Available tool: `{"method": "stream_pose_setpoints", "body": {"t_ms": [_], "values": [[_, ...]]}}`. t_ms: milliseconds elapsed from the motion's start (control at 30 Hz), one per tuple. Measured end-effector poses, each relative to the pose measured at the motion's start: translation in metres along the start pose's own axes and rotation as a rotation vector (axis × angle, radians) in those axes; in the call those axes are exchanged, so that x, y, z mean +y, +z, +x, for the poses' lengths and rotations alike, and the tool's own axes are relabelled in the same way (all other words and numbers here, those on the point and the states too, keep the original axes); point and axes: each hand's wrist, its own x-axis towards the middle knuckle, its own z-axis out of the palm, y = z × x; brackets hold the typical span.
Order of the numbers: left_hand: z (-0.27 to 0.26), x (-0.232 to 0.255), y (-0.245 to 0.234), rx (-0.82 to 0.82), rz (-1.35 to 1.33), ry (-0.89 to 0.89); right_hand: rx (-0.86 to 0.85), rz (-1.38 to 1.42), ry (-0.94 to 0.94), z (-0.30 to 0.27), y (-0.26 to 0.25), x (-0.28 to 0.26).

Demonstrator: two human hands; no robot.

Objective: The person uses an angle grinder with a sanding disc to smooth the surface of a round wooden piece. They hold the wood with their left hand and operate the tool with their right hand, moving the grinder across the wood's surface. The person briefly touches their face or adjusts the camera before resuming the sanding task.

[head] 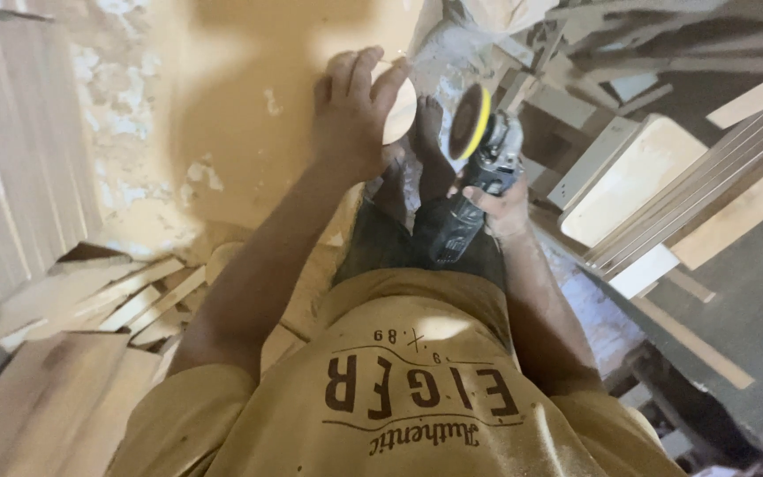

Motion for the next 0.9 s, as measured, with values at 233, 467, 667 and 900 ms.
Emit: {"method": "stream_pose_setpoints", "body": {"t_ms": [233, 467, 667, 900], "values": [[-0.039, 0.023, -0.073, -0.037, -1.105, -0.186, 0.027, 0.018, -0.115, -0.012, -0.031, -0.071], [-0.092, 0.053, -0.158, -0.315, -2.611, 0.267, 0.004, -0.064, -0.275, -0.036, -0.039, -0.151], [-0.113, 0.037, -0.136, -0.255, -2.24, 0.211, 0.08, -0.109, -0.337, -0.05, -0.043, -0.158], [-0.115, 0.022, -0.09, -0.209, -0.178, -0.285, 0.299, -0.663, -0.005, -0.058, 0.005, -0.176]]}}
